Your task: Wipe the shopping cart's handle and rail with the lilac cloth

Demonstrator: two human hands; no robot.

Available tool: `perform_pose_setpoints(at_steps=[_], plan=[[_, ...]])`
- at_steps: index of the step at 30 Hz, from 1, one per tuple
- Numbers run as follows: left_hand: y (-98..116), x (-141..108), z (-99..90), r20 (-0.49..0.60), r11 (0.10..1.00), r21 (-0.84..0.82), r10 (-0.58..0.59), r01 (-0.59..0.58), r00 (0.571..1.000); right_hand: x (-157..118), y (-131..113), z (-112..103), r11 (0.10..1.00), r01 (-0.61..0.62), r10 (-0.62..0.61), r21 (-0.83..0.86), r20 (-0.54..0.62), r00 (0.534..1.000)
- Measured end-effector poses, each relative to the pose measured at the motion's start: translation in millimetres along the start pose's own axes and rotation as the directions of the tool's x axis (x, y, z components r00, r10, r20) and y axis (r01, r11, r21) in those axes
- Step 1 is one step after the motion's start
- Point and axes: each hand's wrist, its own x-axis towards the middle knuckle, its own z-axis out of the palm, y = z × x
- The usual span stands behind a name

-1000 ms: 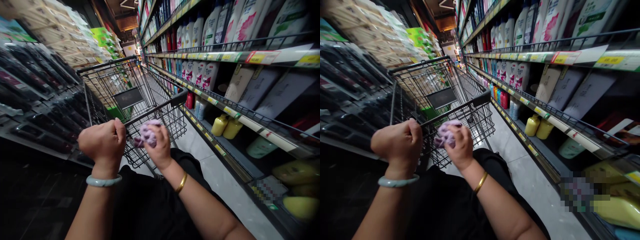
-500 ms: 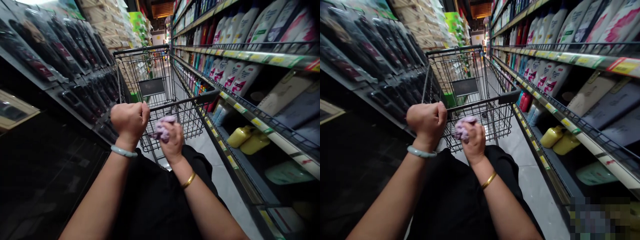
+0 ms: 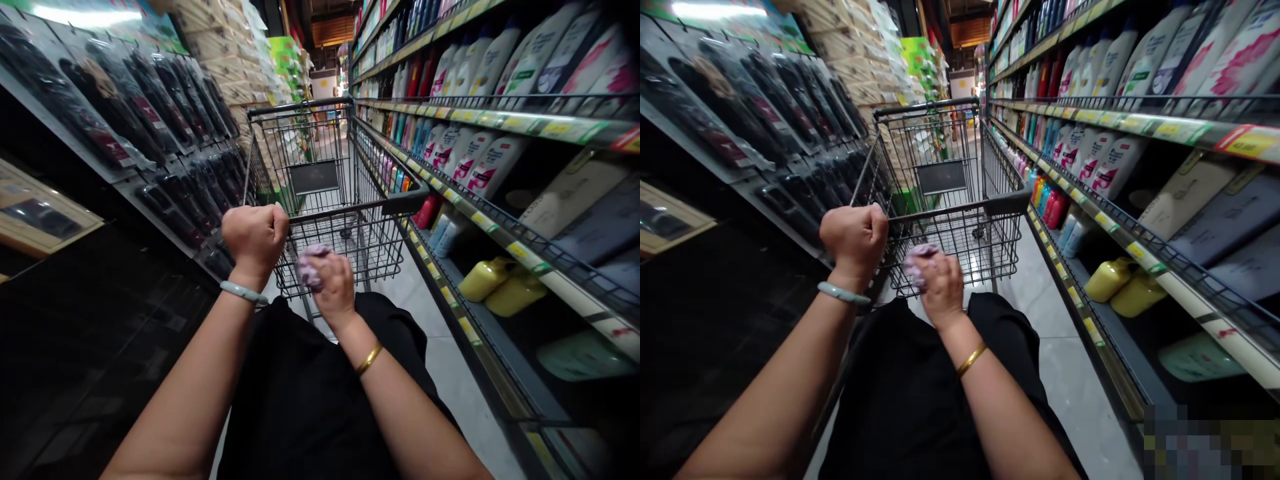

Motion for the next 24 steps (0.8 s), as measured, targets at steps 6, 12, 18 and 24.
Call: perform_pose_setpoints(at_steps=[6, 12, 18, 24], plan=[[-5, 1, -0.8, 0.024, 1.0, 0.001, 0.026, -0.026, 0.999, 3, 9, -3, 0.999, -0.038, 0.037, -0.031, -0.054, 0.998], [-2, 2, 2.7, 0.016, 0.999, -0.001, -0.039, 0.039, 0.999, -4, 2, 5, 0.995, -0.023, 0.018, -0.097, -0.055, 0.998], [-15, 2, 5.1, 0.033, 1.0, 0.005, 0.0, -0.001, 0.999, -3, 2, 1, 0.996, 0.04, -0.034, -0.083, 0.073, 0.997], [-18, 2, -5.8, 0.101, 1.0, 0.001, -0.001, 0.001, 0.995, -8, -4, 7, 0.993, 0.003, 0.011, -0.117, 0.123, 0.992]])
